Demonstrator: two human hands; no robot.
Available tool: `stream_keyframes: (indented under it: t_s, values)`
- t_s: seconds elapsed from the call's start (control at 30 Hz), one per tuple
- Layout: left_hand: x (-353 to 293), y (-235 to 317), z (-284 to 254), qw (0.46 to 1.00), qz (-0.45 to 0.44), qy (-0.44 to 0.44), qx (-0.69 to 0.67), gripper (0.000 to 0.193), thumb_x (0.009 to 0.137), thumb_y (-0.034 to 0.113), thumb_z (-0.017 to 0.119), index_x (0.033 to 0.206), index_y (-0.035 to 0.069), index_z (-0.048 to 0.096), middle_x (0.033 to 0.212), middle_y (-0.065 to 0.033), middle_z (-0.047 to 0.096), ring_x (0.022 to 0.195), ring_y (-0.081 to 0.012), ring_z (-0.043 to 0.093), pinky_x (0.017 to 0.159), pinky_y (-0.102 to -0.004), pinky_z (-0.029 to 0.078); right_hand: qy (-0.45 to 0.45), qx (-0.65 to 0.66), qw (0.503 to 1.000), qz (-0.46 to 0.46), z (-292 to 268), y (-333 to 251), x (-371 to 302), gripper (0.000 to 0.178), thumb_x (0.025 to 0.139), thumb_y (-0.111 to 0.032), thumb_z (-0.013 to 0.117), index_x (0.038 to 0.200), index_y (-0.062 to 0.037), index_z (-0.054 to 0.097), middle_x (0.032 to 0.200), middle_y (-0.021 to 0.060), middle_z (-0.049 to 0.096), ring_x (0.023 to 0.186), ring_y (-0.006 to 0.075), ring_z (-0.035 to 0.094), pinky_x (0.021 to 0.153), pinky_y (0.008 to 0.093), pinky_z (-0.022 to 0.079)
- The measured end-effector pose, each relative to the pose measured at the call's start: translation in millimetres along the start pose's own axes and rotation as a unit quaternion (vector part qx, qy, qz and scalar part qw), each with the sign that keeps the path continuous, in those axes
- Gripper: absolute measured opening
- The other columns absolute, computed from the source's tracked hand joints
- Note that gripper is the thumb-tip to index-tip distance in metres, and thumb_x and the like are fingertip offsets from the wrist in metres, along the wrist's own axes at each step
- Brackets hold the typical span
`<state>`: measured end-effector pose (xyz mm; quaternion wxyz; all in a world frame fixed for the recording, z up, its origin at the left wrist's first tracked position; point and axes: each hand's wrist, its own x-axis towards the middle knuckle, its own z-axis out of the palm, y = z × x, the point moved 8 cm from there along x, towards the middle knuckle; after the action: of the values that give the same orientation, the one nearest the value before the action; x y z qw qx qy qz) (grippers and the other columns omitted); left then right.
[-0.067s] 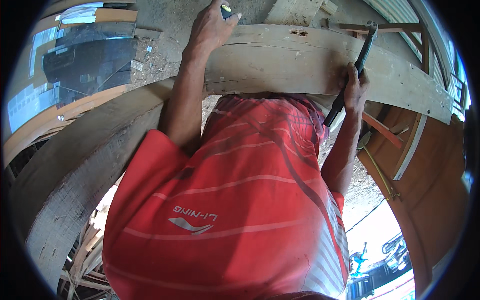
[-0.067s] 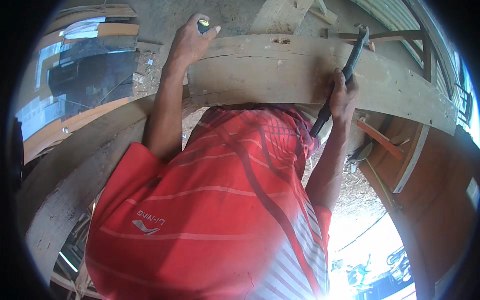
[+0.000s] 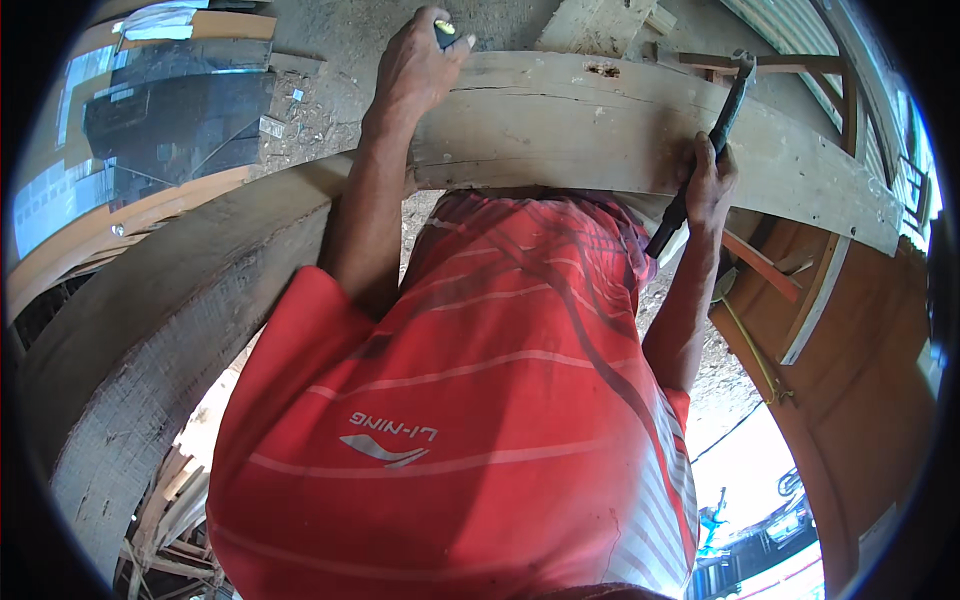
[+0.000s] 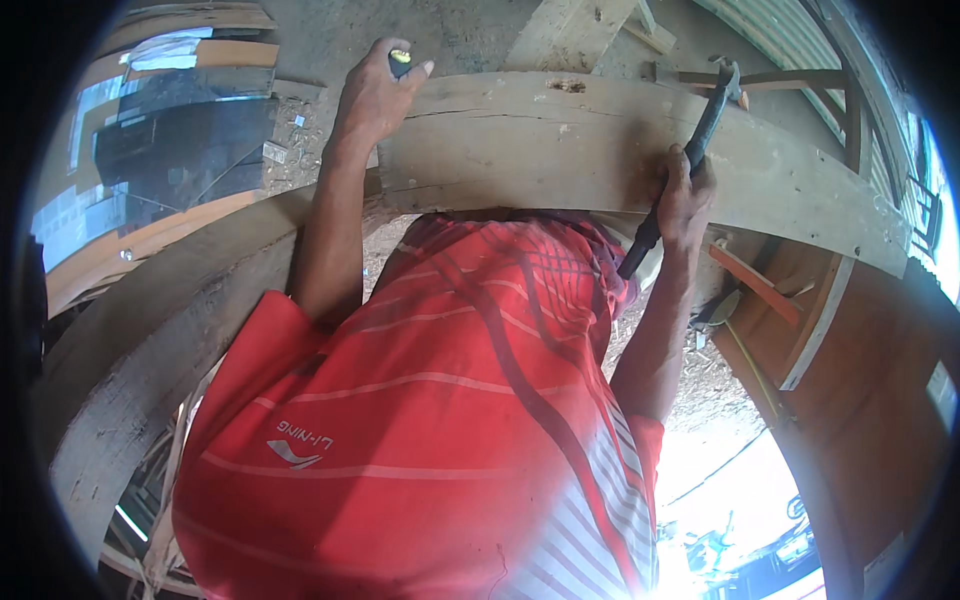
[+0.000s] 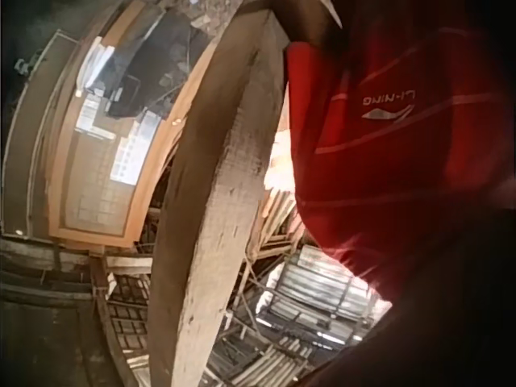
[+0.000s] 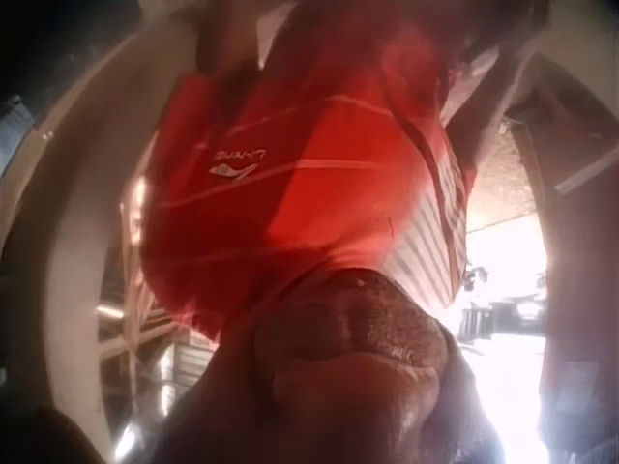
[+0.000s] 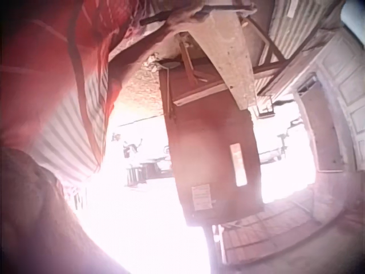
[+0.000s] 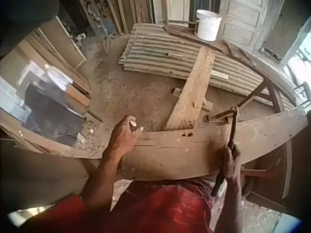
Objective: The person chisels a wooden board by positioning a hand tool and striking it with a hammer, repeatedly adjusting and flipping the board.
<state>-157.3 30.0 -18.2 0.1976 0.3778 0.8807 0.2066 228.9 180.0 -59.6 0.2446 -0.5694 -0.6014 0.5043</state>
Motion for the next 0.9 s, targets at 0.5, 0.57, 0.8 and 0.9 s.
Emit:
stream_keyframes:
  t_s: [0.5, 0.57, 0.8, 0.9]
  values:
    - [-47.5, -52.3, -3.1, 0.995, -0.080, 0.053, 0.023, 0.062, 0.090, 0.044, 0.071, 0.134, 0.002, 0.056, 0.115, -0.0280, 0.069, 0.108, -0.0441, 0.067, 0.092, -0.0471, 0.053, 0.034, -0.203, 0.978, -0.022, -3.3, 8.1, -127.9, 0.031, 0.098, -0.030, 0.064, 0.097, 0.0011, 0.061, 0.077, 0.0165, 0.060, 0.066, 0.0303, 0.058, 0.066, 0.0435, 0.047]
    - [-52.8, -67.5, -0.1, 0.985, -0.170, 0.039, -0.017, 0.060, 0.088, 0.045, 0.073, 0.128, 0.001, 0.061, 0.112, -0.0265, 0.071, 0.105, -0.0410, 0.069, 0.091, -0.0451, 0.054, 0.054, -0.214, 0.974, -0.042, -2.0, 10.4, -132.1, 0.030, 0.098, -0.029, 0.064, 0.097, 0.0004, 0.061, 0.077, 0.0166, 0.060, 0.067, 0.0303, 0.058, 0.065, 0.0430, 0.047]
    - [-36.7, -75.0, 7.0, 0.990, -0.110, 0.084, -0.040, 0.056, 0.086, 0.046, 0.076, 0.116, -0.001, 0.067, 0.108, -0.0266, 0.071, 0.102, -0.0422, 0.070, 0.091, -0.0461, 0.054, 0.101, -0.153, 0.983, -0.010, -4.8, 30.8, -133.7, 0.027, 0.097, -0.027, 0.065, 0.088, -0.0026, 0.058, 0.068, 0.0037, 0.052, 0.061, 0.0136, 0.051, 0.057, 0.0332, 0.043]
    - [-14.6, -57.7, 6.5, 0.990, -0.112, 0.080, 0.019, 0.054, 0.086, 0.044, 0.076, 0.114, -0.001, 0.067, 0.108, -0.0261, 0.071, 0.101, -0.0425, 0.069, 0.090, -0.0457, 0.054, 0.076, -0.154, 0.983, 0.065, -12.7, 44.5, -122.9, 0.030, 0.097, -0.029, 0.064, 0.094, 0.0001, 0.060, 0.071, 0.0152, 0.059, 0.064, 0.0274, 0.058, 0.064, 0.0409, 0.048]
